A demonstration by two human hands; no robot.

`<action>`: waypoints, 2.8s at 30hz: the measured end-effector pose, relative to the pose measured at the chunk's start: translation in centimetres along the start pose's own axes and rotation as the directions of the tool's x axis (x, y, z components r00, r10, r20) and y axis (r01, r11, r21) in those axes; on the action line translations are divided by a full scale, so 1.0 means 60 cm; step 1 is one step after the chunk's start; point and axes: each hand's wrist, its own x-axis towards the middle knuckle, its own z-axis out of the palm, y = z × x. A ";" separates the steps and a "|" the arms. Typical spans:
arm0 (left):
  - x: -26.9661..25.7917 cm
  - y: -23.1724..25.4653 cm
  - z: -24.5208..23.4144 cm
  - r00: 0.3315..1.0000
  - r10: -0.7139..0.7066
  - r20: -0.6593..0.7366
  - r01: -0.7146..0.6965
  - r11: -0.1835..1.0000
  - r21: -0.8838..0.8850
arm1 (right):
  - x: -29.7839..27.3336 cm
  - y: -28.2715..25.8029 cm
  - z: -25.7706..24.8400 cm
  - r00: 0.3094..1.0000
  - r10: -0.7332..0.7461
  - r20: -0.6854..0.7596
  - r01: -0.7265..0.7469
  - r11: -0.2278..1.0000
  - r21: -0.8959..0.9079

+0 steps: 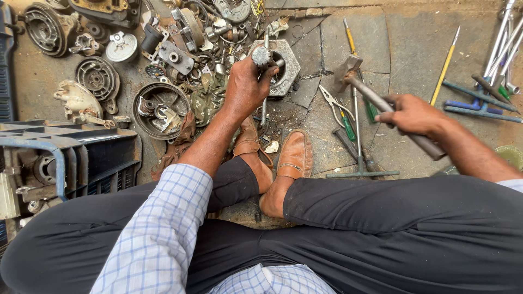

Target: The person sits on the ground and uses an angle grinder to smooth a metal part held in a vise. They then use a hammer and chisel to further shape the part. The workspace is cluttered with various metal components and tools.

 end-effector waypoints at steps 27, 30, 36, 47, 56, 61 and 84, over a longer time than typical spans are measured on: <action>-0.012 -0.012 0.025 0.999 -0.024 0.029 0.021 0.995 0.097 | -0.348 -0.260 0.109 0.579 -0.516 -0.631 0.686 0.726 0.035; -0.014 -0.011 0.025 1.000 -0.021 0.018 0.019 0.994 0.103 | -0.324 -0.297 0.112 0.505 -0.600 -0.621 0.714 0.694 -0.089; -0.020 -0.012 0.018 1.000 0.017 -0.018 -0.016 0.996 0.091 | -0.297 -0.329 0.119 0.570 -0.559 -0.602 0.624 0.771 -0.125; 0.014 -0.054 0.101 0.924 0.231 -0.306 -0.298 0.934 -0.196 | -0.283 -0.312 0.142 0.652 -0.481 -0.586 0.577 0.816 -0.027; 0.020 -0.062 0.156 0.963 0.033 -0.266 -0.087 0.978 -0.192 | -0.270 -0.268 0.183 0.678 -0.454 -0.578 0.696 0.650 0.306; 0.023 -0.038 0.132 0.965 -0.044 -0.259 -0.013 0.977 -0.214 | -0.296 -0.266 0.193 0.672 -0.381 -0.636 0.660 0.698 0.278; 0.014 -0.032 0.151 0.962 0.076 -0.261 -0.108 0.988 -0.108 | -0.279 -0.250 0.180 0.680 -0.355 -0.642 0.577 0.798 0.170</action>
